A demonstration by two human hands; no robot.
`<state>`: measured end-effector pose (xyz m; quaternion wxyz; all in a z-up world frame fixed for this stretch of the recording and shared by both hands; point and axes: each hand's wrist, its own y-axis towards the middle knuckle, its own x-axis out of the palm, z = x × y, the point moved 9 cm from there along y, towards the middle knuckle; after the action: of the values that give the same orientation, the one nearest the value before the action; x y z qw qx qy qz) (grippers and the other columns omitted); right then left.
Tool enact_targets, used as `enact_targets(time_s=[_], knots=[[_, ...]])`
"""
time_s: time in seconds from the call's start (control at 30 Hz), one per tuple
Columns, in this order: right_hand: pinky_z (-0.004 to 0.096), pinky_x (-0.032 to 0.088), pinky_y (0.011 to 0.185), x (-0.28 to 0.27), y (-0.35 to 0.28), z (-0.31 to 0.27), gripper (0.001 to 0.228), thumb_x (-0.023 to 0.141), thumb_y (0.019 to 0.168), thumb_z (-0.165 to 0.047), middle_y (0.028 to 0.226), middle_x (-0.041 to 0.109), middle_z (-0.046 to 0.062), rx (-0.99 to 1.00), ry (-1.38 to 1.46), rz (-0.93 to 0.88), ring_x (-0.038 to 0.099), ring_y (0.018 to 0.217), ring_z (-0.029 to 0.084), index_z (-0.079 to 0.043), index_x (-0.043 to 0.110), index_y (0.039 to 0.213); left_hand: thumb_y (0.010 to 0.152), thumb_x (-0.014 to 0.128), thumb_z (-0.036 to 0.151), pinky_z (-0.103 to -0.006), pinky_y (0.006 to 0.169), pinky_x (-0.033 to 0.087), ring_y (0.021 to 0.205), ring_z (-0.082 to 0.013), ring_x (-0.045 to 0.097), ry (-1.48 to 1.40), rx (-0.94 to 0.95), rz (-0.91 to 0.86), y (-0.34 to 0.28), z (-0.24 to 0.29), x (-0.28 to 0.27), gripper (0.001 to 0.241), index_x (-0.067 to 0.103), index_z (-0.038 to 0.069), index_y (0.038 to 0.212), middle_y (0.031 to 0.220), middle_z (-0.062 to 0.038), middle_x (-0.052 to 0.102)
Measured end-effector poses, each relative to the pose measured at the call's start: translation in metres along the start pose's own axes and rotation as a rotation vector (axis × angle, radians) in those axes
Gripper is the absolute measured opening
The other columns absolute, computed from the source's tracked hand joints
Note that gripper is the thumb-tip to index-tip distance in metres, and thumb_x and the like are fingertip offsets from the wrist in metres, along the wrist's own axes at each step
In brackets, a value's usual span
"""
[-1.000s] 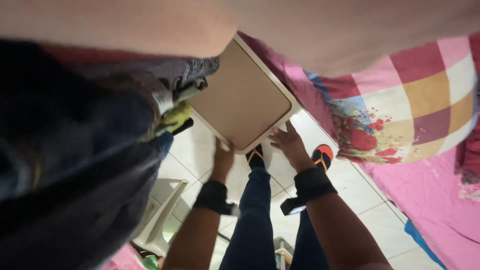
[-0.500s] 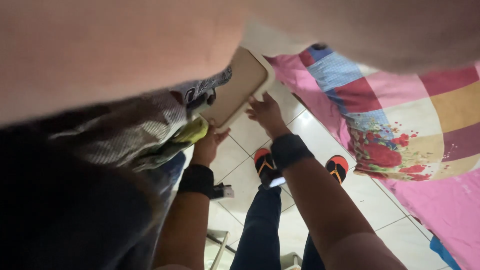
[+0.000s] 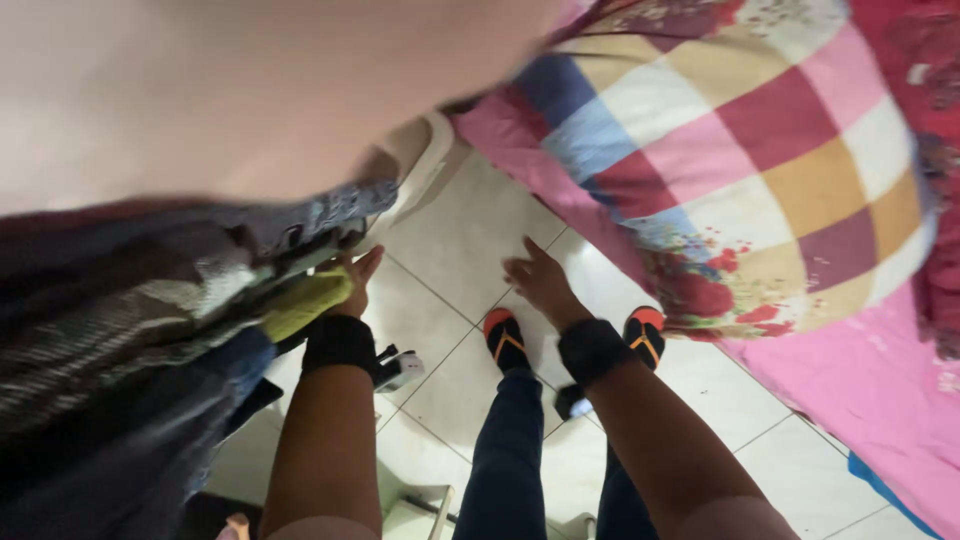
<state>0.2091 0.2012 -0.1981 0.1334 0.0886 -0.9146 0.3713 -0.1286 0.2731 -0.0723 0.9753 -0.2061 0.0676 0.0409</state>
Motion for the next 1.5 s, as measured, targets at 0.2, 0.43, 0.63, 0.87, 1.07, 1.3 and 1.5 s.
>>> enact_targets(time_s=[0.2,0.43,0.63,0.87,1.07,1.3,1.5], knots=[[0.038,0.059,0.081,-0.100,-0.071,0.020,0.084,0.066,0.094,-0.025,0.119,0.072,0.013,0.210,0.159,0.154,0.075,0.099,0.026,-0.006,0.020,0.162,0.101,0.045,0.009,-0.0481,0.098,0.054,0.125,-0.0350,0.064,0.150,-0.026,-0.038,0.006,-0.015,0.004,0.044,0.042,0.004,0.144,0.149,-0.013,0.057],[0.040,0.058,0.088,-0.121,-0.125,-0.014,0.080,0.065,0.092,-0.018,0.119,0.072,0.012,0.183,0.183,0.253,0.075,0.105,0.028,-0.005,0.026,0.161,0.098,0.040,0.004,-0.0396,0.099,0.055,0.132,-0.0297,0.064,0.335,-0.077,-0.034,0.007,-0.080,-0.061,0.045,0.042,0.003,0.144,0.148,-0.012,0.065],[0.037,0.057,0.085,-0.134,-0.149,-0.030,0.078,0.066,0.094,-0.021,0.124,0.070,0.012,0.154,0.254,0.270,0.073,0.105,0.026,-0.008,0.026,0.160,0.107,0.063,0.034,-0.0396,0.096,0.058,0.116,-0.0340,0.062,-0.405,-0.307,0.398,0.043,-0.167,-0.103,0.058,0.040,0.015,0.157,0.140,-0.014,0.056],[0.032,0.058,0.078,-0.175,-0.201,-0.031,0.061,0.066,0.095,-0.020,0.120,0.073,0.010,0.040,0.104,0.347,0.073,0.098,0.020,-0.007,0.046,0.152,0.096,0.059,0.051,-0.0560,0.092,0.055,0.116,-0.0441,0.061,-0.398,-0.426,0.285,-0.036,-0.096,0.036,0.073,0.025,0.022,0.153,0.139,-0.016,0.037],[0.030,0.060,0.078,-0.246,-0.254,-0.071,0.038,0.065,0.104,-0.018,0.111,0.072,0.012,-0.163,0.061,0.487,0.072,0.094,0.017,0.001,0.064,0.136,0.091,0.065,0.047,-0.0399,0.083,0.051,0.105,-0.0201,0.066,-0.036,-0.470,-0.060,-0.100,-0.074,0.230,0.064,0.039,0.022,0.144,0.118,0.000,0.061],[0.032,0.058,0.073,-0.343,-0.331,-0.082,0.045,0.067,0.094,-0.019,0.110,0.073,0.011,-0.119,0.040,0.746,0.072,0.088,0.017,-0.010,0.060,0.138,0.102,0.065,0.048,-0.0353,0.080,0.046,0.104,-0.0199,0.063,0.060,-0.440,-0.437,-0.174,0.011,0.437,0.065,0.048,0.007,0.149,0.117,-0.005,0.063],[0.037,0.058,0.073,-0.402,-0.430,-0.139,0.043,0.073,0.091,-0.034,0.102,0.074,0.017,-0.071,-0.339,0.889,0.073,0.079,0.023,-0.012,0.070,0.127,0.096,0.061,0.050,-0.0309,0.088,0.053,0.111,-0.0158,0.069,0.002,-0.439,-0.509,-0.205,0.108,0.524,0.059,0.057,0.012,0.141,0.126,-0.001,0.070]])
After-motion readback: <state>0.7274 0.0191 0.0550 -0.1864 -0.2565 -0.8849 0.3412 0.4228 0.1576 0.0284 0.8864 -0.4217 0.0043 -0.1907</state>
